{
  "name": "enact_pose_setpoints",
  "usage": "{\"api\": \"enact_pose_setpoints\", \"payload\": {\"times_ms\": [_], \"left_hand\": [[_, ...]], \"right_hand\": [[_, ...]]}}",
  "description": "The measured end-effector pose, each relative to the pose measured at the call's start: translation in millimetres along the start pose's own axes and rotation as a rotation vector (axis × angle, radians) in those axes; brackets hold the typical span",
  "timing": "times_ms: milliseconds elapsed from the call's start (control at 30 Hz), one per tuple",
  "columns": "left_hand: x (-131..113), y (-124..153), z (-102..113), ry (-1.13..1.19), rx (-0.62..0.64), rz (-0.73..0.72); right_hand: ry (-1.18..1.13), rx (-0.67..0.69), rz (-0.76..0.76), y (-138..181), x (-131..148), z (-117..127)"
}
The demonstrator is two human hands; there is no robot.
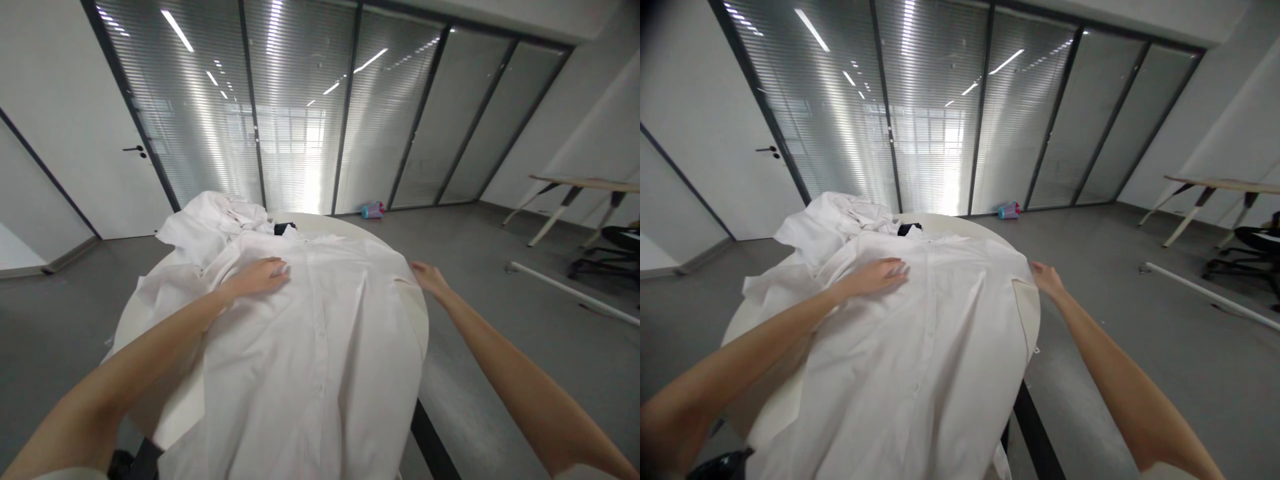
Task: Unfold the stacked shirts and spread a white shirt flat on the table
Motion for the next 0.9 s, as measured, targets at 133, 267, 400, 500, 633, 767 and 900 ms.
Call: {"api": "enact_pose_setpoints", "payload": {"times_ms": [133,267,400,500,633,767,900], "left_hand": [[26,66,60,-0.042,-0.257,-0.033],[98,162,94,-0.083,-0.427,0.197],[167,233,65,0.113,-0.248,0.463],[191,260,37,0.391,-0.192,0.684],[186,272,18,0.807,-0.211,0.749],[175,287,16,1.134,-0.303,0.667],[155,291,13,1.125,-0.162,0.622]], "right_hand": [[0.020,-0.008,0.220,12,56,-17],[0.148,0.372,0.439,59,104,-74],[0.323,0.538,0.461,90,111,-115],[0.428,0.535,0.445,91,102,-129],[0.459,0.500,0.481,87,93,-135],[0.439,0.457,0.510,84,86,-134],[0.409,0.423,0.536,79,81,-134]]}}
Point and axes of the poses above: each hand's wrist, its own y-axis away from the middle knuckle, its own z-axis out of the back of the hand, x = y × z, the point moved 7 cm from there along -y, towards the middle knuckle, and after that the axes turned 14 degrees about -y, right-handed, at the moved point
